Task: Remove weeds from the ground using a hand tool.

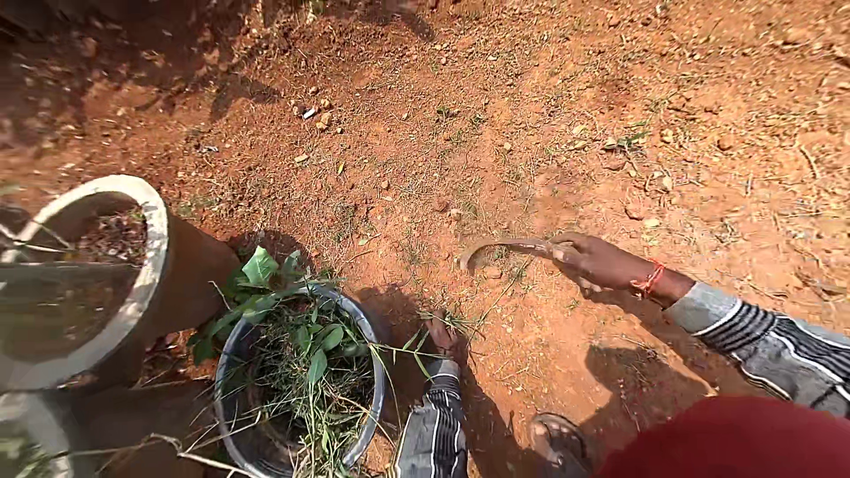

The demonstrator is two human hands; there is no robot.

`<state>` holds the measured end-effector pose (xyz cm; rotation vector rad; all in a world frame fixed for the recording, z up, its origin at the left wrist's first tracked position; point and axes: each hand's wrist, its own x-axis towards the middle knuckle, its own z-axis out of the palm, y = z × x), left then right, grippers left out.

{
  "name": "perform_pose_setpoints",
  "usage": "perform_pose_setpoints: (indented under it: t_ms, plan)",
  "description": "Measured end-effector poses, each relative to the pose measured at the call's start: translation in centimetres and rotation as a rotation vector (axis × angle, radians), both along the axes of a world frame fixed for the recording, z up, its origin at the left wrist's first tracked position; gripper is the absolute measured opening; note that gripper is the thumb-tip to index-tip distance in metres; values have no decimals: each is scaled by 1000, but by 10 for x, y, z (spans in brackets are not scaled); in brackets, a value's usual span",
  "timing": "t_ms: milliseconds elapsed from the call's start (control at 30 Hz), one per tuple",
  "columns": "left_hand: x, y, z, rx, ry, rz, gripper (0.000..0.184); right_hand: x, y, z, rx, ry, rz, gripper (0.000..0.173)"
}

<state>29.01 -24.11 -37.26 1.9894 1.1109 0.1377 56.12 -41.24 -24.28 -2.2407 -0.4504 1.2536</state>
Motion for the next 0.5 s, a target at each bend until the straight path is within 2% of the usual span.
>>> perform_pose_setpoints:
  t_ms: [100,133,233,433,500]
  plan:
    - [8,5,11,-50,246,-61,41,-39,-14,-15,166,74,-336,48]
    - [7,5,11,-58,229,-61,42,-49,-14,-17,192,119,-415,47]
    - [3,-1,2,-26,-9,10,34,-59,-13,-8,251,147,-523,41]
    - [0,0,2,-53,-63,16,37,-13,-24,85,476,1,-542,41]
    - [-1,-1,0,-55,-64,24,39,12,-12,103,501,-17,-552,39]
